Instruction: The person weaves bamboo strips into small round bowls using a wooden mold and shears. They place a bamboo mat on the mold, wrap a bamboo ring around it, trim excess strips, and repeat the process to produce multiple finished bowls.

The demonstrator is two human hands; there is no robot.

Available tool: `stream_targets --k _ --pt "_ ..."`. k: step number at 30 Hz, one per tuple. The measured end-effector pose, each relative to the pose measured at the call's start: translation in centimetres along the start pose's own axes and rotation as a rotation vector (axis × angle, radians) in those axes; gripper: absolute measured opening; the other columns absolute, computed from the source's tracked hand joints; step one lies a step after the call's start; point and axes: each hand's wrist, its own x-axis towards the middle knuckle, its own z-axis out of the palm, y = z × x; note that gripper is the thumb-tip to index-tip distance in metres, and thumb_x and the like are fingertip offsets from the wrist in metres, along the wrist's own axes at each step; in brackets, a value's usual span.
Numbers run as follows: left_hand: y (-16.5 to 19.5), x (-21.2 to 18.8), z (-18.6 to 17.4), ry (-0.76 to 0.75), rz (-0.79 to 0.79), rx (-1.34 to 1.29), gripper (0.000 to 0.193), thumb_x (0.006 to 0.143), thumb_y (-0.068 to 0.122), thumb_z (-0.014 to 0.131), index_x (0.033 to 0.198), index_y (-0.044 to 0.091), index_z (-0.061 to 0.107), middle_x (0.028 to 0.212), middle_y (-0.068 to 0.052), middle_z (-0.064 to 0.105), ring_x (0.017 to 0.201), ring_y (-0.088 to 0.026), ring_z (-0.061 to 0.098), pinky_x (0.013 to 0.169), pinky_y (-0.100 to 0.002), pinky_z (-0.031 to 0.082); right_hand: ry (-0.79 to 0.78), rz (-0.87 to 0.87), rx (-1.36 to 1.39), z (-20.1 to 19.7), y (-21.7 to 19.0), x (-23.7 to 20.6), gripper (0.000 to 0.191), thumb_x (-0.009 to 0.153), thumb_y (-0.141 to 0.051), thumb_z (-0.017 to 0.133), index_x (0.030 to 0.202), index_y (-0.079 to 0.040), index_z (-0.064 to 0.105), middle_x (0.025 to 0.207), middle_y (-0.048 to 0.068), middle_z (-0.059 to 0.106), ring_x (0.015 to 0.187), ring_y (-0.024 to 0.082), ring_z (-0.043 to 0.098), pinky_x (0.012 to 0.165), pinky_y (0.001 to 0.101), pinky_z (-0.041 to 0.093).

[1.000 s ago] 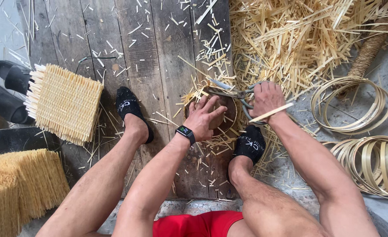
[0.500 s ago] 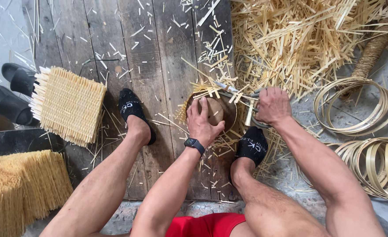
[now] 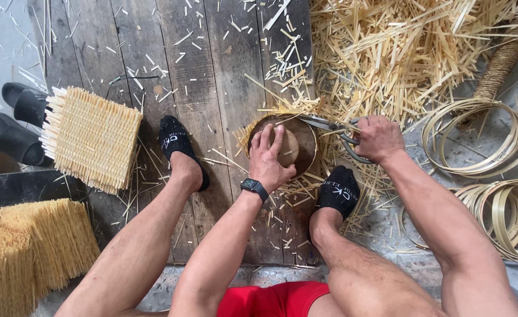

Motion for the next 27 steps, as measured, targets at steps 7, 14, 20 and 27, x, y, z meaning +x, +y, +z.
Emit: stream_targets --k 7,14,20,27 --pt "-0.5 0.6 -0.7 -0.094 0.077 0.052 0.109 0.053 0.026 0.088 0.152 0.016 0.044 0.155 -0.017 0.038 0.140 -0.045 0.035 0.113 -0.056 0.038 0.095 -0.027 -0.150 1.1 -0.3 0.2 0.035 0.073 -0.034 0.072 0.092 -0.006 0.065 0.080 0.008 0.059 0.071 0.019 0.058 0.063 0.0341 0.053" --pt "1.1 0.2 1.2 0.104 -0.120 -0.012 0.110 0.059 0.035 0.092 0.153 0.017 0.040 0.152 -0.025 0.034 0.136 -0.049 0.034 0.113 -0.059 0.034 0.238 -0.045 -0.062 1.4 -0.4 -0.4 0.042 0.078 -0.046 0.068 0.092 -0.006 0.066 0.080 0.009 0.058 0.071 0.021 0.056 0.059 0.0357 0.050" --pt "-0.2 0.3 1.2 0.006 0.006 0.049 0.103 0.056 0.025 0.087 0.150 0.026 0.047 0.155 -0.016 0.036 0.140 -0.046 0.033 0.113 -0.061 0.032 0.032 -0.019 -0.072 1.2 -0.3 -0.1 0.038 0.104 -0.041 0.055 0.094 -0.007 0.066 0.077 0.005 0.056 0.068 0.017 0.054 0.057 0.0324 0.049" --pt "-0.4 1.2 -0.6 -0.193 0.054 0.056 0.104 0.052 0.019 0.084 0.149 0.026 0.046 0.158 -0.013 0.032 0.146 -0.043 0.025 0.113 -0.063 0.028 0.312 -0.087 -0.190 1.5 -0.8 0.2 0.054 0.076 -0.058 0.068 0.084 -0.005 0.064 0.075 0.008 0.058 0.067 0.019 0.056 0.058 0.0300 0.050"
